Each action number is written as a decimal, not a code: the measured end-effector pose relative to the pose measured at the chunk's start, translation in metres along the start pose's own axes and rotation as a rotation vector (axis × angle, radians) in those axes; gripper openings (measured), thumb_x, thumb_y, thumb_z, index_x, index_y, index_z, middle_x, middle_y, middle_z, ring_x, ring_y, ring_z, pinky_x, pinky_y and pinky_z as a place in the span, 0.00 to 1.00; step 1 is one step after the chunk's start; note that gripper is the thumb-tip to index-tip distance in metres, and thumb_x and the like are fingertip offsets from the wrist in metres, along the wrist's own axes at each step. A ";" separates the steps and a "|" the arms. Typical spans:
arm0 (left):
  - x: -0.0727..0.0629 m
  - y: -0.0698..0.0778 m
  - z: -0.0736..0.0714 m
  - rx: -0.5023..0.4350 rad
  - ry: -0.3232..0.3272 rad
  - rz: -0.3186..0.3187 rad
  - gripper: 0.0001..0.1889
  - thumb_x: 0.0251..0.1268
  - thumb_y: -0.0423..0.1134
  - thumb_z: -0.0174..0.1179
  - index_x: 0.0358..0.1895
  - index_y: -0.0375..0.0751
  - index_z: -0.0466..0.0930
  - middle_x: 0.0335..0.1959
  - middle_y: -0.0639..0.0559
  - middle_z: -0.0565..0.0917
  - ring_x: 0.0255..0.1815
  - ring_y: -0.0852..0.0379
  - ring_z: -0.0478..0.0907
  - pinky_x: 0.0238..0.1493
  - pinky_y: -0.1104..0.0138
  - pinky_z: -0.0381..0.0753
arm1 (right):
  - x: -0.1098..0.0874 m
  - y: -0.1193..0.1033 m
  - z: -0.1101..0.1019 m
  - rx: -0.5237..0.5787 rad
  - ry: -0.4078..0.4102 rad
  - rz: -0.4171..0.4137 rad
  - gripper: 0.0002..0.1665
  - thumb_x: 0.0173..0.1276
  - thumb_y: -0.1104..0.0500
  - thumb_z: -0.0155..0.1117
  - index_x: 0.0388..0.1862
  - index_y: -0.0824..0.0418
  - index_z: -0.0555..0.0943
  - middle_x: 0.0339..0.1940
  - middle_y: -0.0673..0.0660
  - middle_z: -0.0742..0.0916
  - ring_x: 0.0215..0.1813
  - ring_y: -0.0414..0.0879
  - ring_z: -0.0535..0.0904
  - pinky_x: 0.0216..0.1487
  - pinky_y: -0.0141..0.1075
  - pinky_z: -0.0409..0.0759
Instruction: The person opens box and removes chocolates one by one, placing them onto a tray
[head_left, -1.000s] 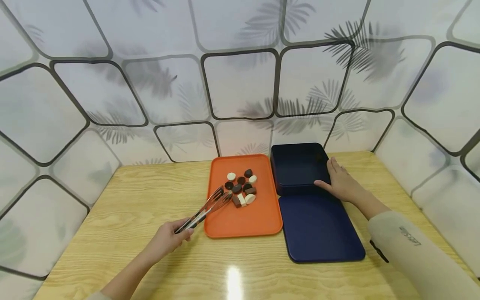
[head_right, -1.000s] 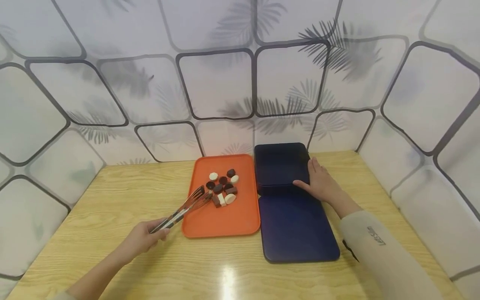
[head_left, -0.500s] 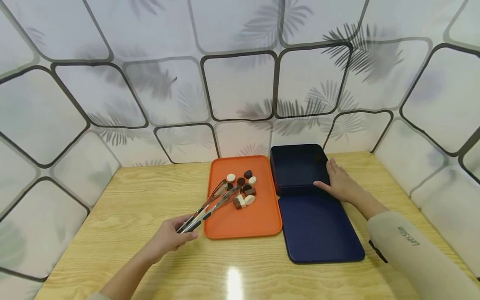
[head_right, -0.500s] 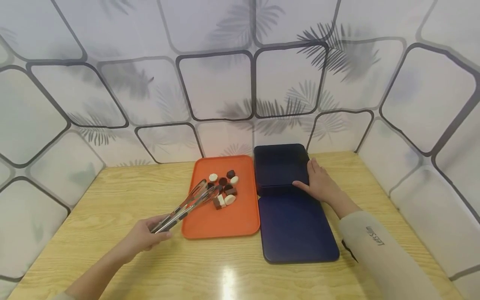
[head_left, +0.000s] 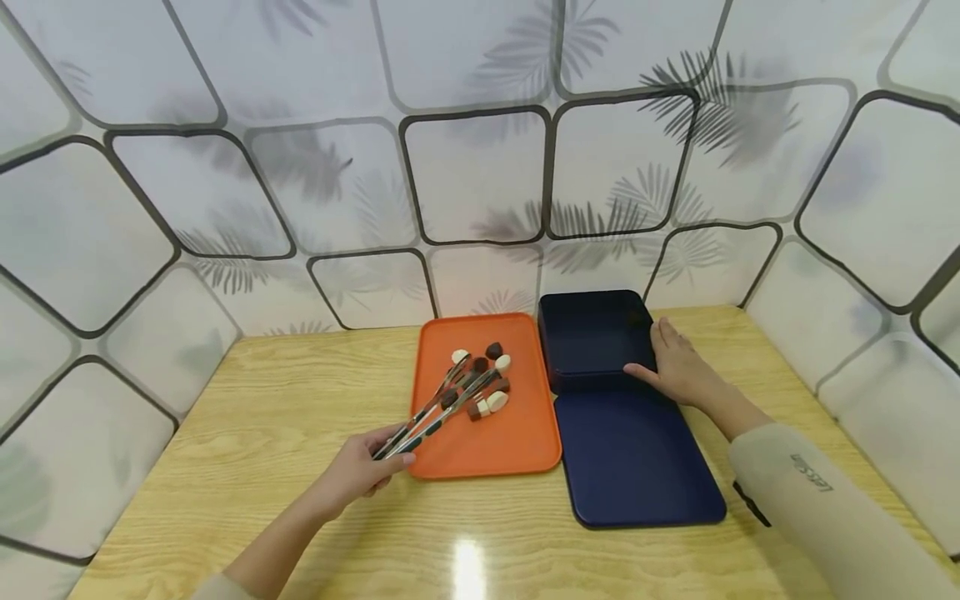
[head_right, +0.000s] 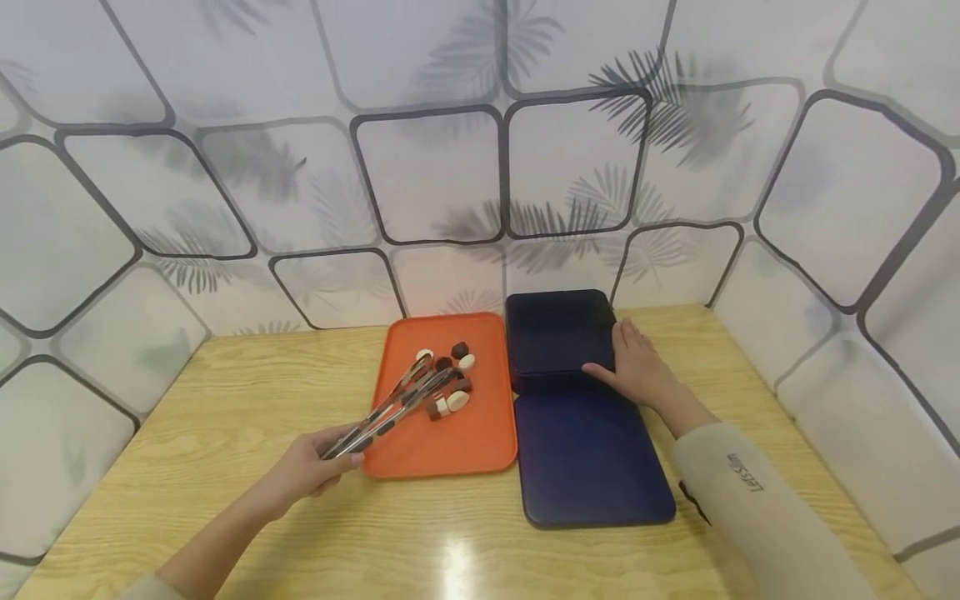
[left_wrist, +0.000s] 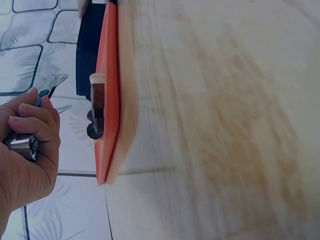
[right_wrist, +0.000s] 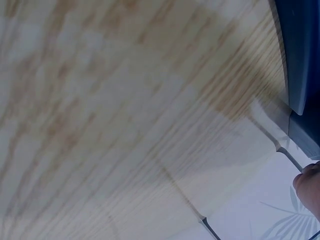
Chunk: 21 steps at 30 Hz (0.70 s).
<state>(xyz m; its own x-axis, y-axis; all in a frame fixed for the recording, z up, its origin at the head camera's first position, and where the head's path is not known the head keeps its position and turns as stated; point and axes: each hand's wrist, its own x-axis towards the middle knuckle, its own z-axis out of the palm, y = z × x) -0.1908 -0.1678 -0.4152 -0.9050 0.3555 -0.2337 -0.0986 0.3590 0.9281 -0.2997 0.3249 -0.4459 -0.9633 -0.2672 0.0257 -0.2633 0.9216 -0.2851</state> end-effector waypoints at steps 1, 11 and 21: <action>0.001 0.002 0.001 0.004 -0.004 0.003 0.35 0.62 0.44 0.63 0.69 0.33 0.62 0.16 0.54 0.67 0.13 0.63 0.58 0.14 0.73 0.58 | 0.000 0.000 0.000 0.001 -0.001 0.001 0.60 0.69 0.32 0.46 0.70 0.81 0.39 0.72 0.79 0.43 0.73 0.71 0.38 0.69 0.61 0.41; 0.026 0.022 0.007 0.077 -0.088 0.083 0.30 0.64 0.41 0.61 0.68 0.37 0.66 0.15 0.55 0.67 0.13 0.62 0.57 0.15 0.71 0.59 | 0.000 0.000 0.001 0.012 -0.001 -0.004 0.60 0.69 0.32 0.47 0.70 0.82 0.39 0.72 0.80 0.43 0.73 0.72 0.38 0.69 0.62 0.41; 0.050 0.038 0.018 0.140 -0.102 0.096 0.33 0.61 0.43 0.64 0.68 0.38 0.65 0.16 0.57 0.70 0.13 0.63 0.60 0.19 0.70 0.64 | 0.000 -0.001 -0.001 0.024 -0.009 0.002 0.60 0.69 0.33 0.46 0.71 0.81 0.38 0.72 0.79 0.42 0.73 0.72 0.38 0.69 0.61 0.40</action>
<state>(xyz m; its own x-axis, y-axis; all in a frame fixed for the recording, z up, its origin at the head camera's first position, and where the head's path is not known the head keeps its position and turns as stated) -0.2316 -0.1208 -0.3971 -0.8603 0.4767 -0.1809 0.0507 0.4330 0.9000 -0.2994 0.3240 -0.4450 -0.9632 -0.2681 0.0171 -0.2602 0.9152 -0.3078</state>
